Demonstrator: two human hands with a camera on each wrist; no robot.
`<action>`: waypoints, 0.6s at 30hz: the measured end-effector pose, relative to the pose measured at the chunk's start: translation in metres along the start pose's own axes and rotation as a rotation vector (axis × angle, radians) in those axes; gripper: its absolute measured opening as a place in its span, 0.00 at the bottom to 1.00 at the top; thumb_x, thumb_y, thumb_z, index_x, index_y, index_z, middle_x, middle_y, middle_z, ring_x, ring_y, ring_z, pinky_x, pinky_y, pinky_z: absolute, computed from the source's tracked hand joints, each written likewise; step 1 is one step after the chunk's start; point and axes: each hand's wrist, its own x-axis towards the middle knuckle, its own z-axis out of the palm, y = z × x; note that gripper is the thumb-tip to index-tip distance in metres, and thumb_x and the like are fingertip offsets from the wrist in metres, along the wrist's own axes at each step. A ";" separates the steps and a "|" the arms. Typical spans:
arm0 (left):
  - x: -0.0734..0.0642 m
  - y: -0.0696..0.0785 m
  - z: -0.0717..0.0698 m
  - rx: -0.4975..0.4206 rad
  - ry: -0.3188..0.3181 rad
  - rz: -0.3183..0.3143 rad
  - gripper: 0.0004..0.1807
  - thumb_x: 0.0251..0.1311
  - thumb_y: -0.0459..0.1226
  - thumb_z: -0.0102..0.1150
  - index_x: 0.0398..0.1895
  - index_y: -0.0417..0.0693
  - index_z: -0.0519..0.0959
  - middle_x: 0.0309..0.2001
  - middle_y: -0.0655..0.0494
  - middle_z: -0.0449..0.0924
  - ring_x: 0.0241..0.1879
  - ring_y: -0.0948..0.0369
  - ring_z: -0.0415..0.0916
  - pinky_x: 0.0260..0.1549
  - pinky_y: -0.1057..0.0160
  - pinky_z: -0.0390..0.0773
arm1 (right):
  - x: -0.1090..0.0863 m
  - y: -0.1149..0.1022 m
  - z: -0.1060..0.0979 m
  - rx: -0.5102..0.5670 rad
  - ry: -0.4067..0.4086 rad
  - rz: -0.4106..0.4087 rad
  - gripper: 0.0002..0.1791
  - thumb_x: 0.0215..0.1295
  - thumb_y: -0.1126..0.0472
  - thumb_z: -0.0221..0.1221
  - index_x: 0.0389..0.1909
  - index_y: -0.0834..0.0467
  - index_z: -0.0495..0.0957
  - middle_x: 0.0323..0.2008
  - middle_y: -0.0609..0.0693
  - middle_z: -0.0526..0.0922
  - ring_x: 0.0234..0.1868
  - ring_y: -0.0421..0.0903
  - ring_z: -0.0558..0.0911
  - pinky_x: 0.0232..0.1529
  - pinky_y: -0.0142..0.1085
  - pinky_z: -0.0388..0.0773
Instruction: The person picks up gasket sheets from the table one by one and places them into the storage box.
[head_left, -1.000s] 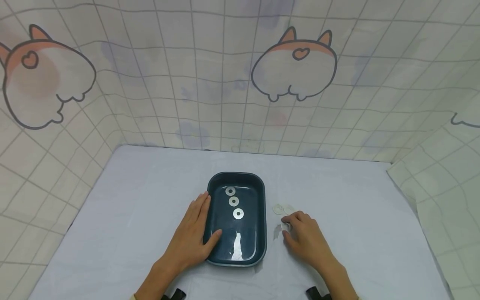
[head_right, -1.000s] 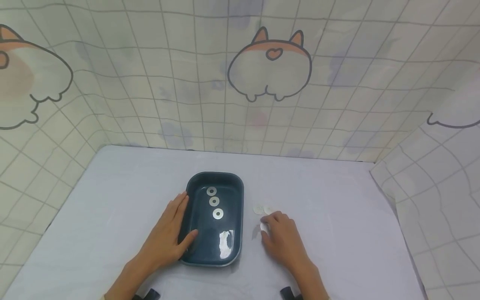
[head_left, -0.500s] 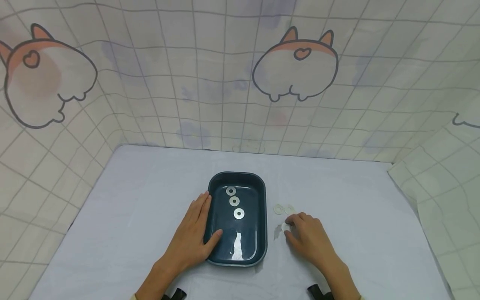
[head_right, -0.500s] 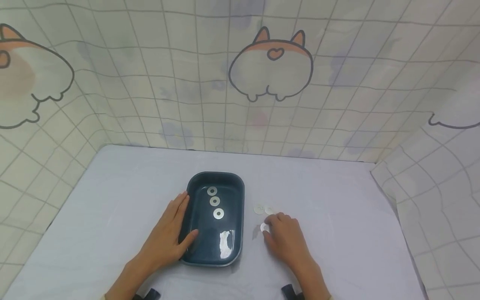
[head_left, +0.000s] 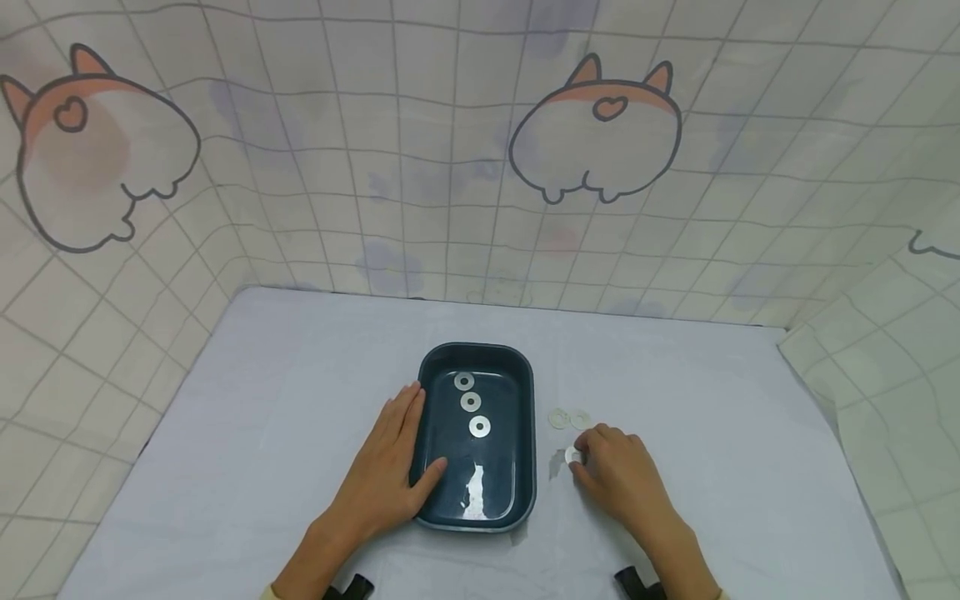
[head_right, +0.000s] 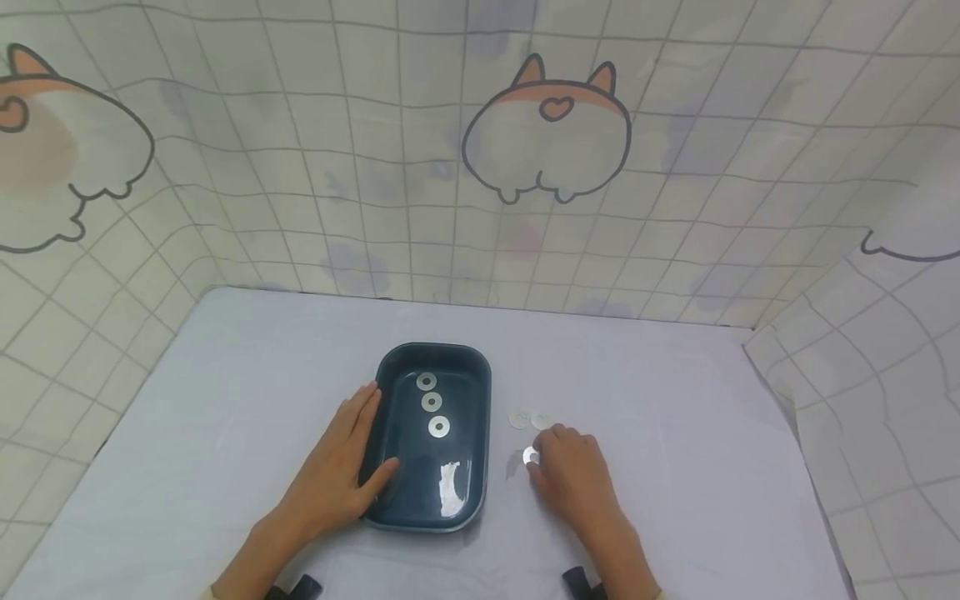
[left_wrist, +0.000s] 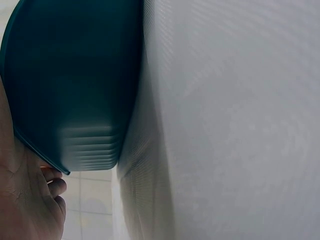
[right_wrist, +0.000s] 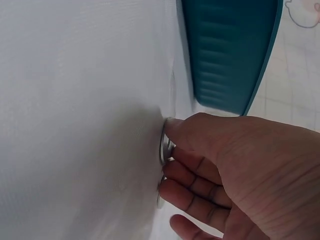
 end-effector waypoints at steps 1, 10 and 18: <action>0.000 0.000 0.000 0.002 0.000 0.000 0.52 0.69 0.56 0.60 0.86 0.42 0.49 0.88 0.50 0.47 0.87 0.52 0.47 0.84 0.74 0.26 | 0.000 0.000 0.000 -0.013 0.003 -0.005 0.13 0.56 0.60 0.78 0.38 0.59 0.86 0.32 0.50 0.85 0.35 0.46 0.82 0.47 0.47 0.84; 0.000 0.000 0.000 0.007 0.001 0.005 0.51 0.69 0.55 0.60 0.86 0.41 0.50 0.88 0.49 0.47 0.87 0.52 0.47 0.84 0.74 0.25 | -0.001 -0.008 0.000 -0.115 0.048 -0.068 0.13 0.56 0.61 0.77 0.36 0.61 0.85 0.30 0.53 0.85 0.32 0.48 0.82 0.37 0.40 0.79; 0.001 0.001 0.001 0.001 -0.008 -0.003 0.52 0.69 0.55 0.61 0.86 0.42 0.49 0.88 0.49 0.46 0.87 0.52 0.47 0.83 0.75 0.25 | 0.002 -0.014 -0.003 -0.235 0.076 -0.110 0.11 0.56 0.64 0.73 0.28 0.64 0.80 0.22 0.54 0.79 0.23 0.47 0.72 0.27 0.37 0.70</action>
